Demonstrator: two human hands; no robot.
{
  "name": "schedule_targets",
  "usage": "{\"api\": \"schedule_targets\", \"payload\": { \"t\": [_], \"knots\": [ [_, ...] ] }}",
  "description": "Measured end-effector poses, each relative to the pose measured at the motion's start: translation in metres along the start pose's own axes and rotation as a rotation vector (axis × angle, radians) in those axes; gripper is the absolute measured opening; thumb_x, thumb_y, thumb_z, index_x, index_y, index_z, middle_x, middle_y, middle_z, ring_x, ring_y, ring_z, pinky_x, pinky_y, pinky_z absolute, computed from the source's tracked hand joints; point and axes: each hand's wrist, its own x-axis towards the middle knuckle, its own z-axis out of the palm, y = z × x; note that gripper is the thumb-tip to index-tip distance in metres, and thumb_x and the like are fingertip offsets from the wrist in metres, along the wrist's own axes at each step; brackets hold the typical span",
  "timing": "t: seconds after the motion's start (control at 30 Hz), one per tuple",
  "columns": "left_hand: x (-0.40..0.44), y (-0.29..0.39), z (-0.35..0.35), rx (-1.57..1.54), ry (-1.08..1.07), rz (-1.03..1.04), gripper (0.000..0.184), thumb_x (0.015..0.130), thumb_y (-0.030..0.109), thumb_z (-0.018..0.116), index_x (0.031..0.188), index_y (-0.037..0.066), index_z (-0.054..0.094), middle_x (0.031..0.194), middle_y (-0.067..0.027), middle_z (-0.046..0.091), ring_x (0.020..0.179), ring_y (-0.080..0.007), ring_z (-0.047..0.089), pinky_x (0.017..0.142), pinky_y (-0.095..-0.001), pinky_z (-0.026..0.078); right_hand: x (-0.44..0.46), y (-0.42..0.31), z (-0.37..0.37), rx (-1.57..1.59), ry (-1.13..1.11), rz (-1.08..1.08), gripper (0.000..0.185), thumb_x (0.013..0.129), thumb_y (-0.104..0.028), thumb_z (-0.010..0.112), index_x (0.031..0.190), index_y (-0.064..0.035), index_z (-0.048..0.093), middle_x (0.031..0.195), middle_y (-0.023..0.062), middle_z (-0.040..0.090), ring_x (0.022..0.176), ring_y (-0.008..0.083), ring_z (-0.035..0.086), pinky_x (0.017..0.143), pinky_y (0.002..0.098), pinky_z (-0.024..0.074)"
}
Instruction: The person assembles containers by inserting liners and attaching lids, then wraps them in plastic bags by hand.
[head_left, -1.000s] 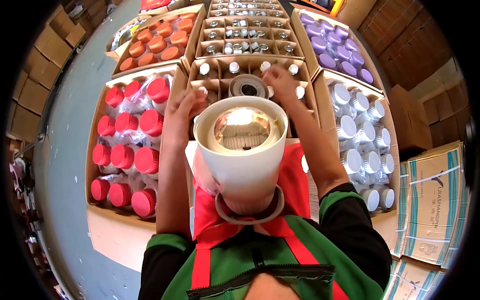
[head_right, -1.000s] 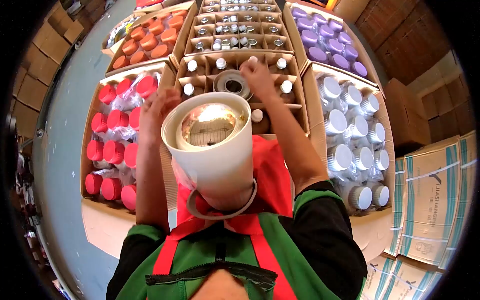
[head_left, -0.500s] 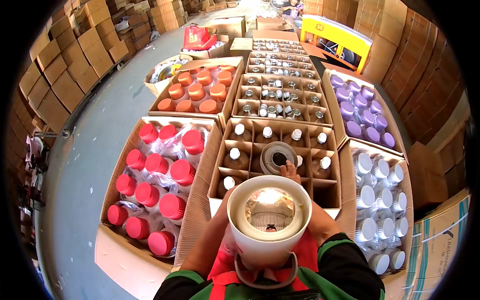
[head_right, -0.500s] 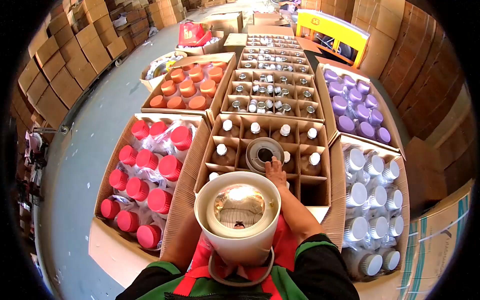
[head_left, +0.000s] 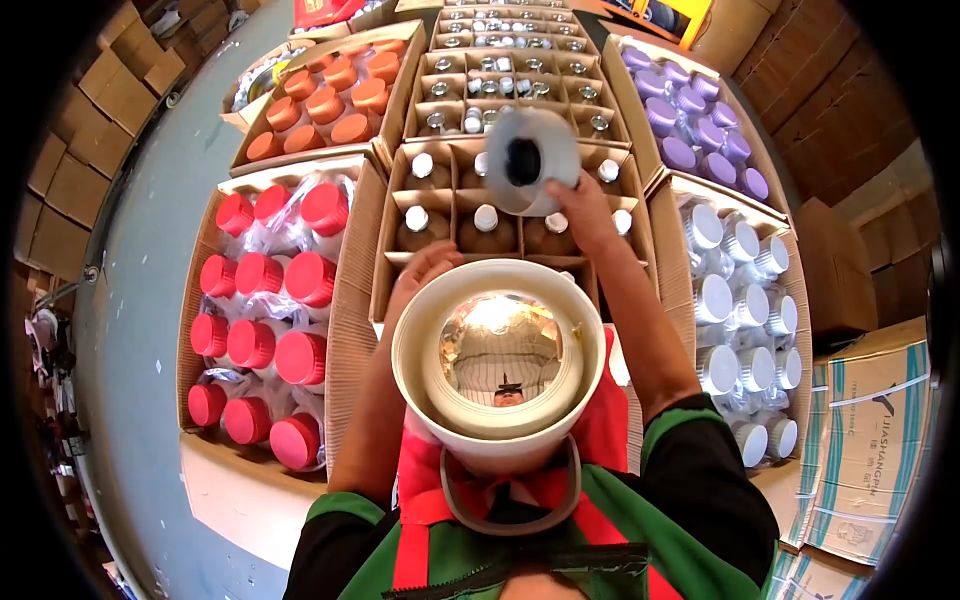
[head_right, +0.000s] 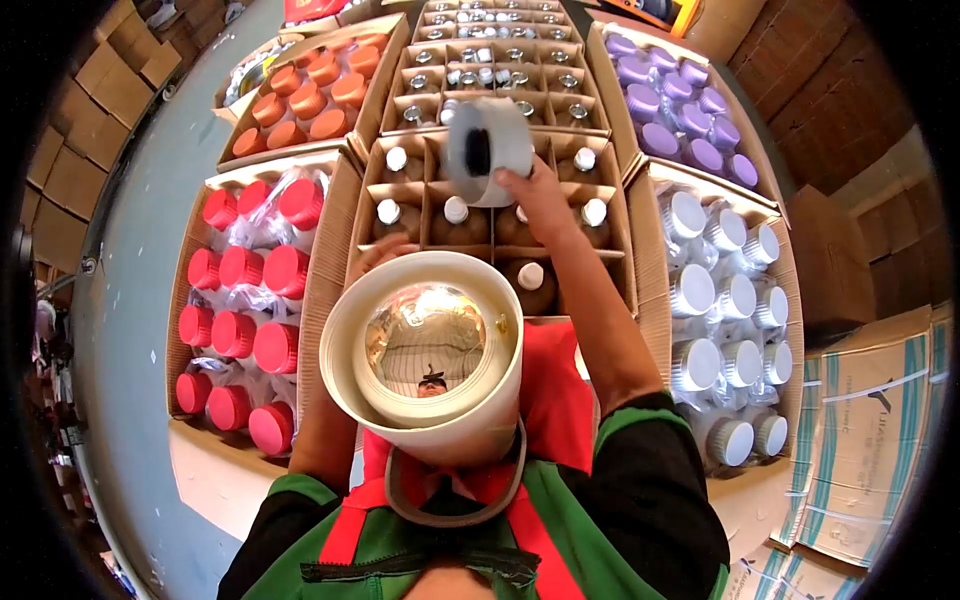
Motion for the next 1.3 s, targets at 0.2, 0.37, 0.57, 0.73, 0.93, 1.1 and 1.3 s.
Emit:
{"api": "schedule_targets", "payload": {
  "t": [0.2,0.37,0.57,0.73,0.93,1.1,1.3],
  "knots": [
    [-0.024,0.103,0.075,-0.486,-0.303,0.162,0.053,0.088,0.02,0.06,0.134,0.01,0.036,0.122,-0.0107,0.052,0.101,-0.023,0.059,0.085,-0.0352,0.051,-0.061,-0.107,0.068,0.695,-0.422,0.275,0.057,0.082,-0.023,0.069,0.13,-0.0056,0.044,0.121,0.0071,0.055,0.111,0.0197,0.054,0.093,0.0362,0.0463],
    [-0.053,0.131,0.087,-0.125,0.009,0.544,0.047,0.084,0.016,0.062,0.124,0.006,0.041,0.114,-0.0084,0.056,0.1,-0.0192,0.059,0.085,-0.034,0.05,-0.094,-0.19,0.116,-0.805,-0.084,-0.828,0.076,0.065,-0.007,0.075,0.133,-0.0137,0.042,0.138,0.0113,0.037,0.125,0.0274,0.041,0.102,0.0402,0.0367],
    [-0.102,0.138,0.127,0.086,0.046,0.806,0.055,0.075,0.003,0.07,0.12,0.002,0.039,0.11,-0.0088,0.054,0.097,-0.0126,0.054,0.085,-0.0275,0.045,-0.112,-0.186,0.151,-1.161,-0.078,-0.783,0.068,0.066,-0.016,0.074,0.126,-0.0115,0.044,0.124,0.0219,0.045,0.095,0.0369,0.059,0.074,0.0436,0.0519],
    [-0.106,0.147,0.098,-0.019,-0.023,0.683,0.055,0.072,0.005,0.072,0.118,0.0,0.042,0.112,-0.0108,0.055,0.1,-0.0179,0.056,0.087,-0.0325,0.047,-0.109,-0.209,0.115,-0.36,-0.372,0.109,0.052,0.093,-0.045,0.039,0.111,0.002,0.053,0.066,0.013,0.063,0.048,0.0123,0.055,0.045,0.0246,0.0458],
    [-0.089,0.147,0.1,0.153,0.003,0.675,0.043,0.081,0.009,0.067,0.118,0.001,0.046,0.104,-0.0062,0.059,0.09,-0.0123,0.056,0.08,-0.027,0.047,-0.107,-0.196,0.124,-1.048,-0.152,-0.853,0.071,0.072,-0.023,0.074,0.133,-0.0132,0.04,0.111,0.0138,0.055,0.088,0.0234,0.062,0.071,0.0331,0.0527],
    [-0.099,0.156,0.111,0.252,0.086,0.714,0.037,0.082,0.011,0.066,0.113,0.0,0.048,0.097,-0.0063,0.06,0.085,-0.0112,0.056,0.076,-0.0248,0.047,-0.114,-0.196,0.143,-1.382,-0.275,-0.784,0.076,0.062,-0.021,0.078,0.129,-0.0265,0.042,0.111,0.0128,0.047,0.091,0.0306,0.061,0.071,0.0391,0.0536],
    [-0.103,0.147,0.121,0.561,0.244,0.959,0.053,0.073,0.013,0.074,0.116,-0.003,0.047,0.097,-0.0108,0.059,0.085,-0.0186,0.06,0.076,-0.0291,0.049,-0.099,-0.176,0.148,-1.102,-0.128,-0.882,0.062,0.07,-0.015,0.072,0.125,-0.0158,0.043,0.108,0.014,0.053,0.089,0.0302,0.062,0.074,0.0367,0.0527]
  ]
}}
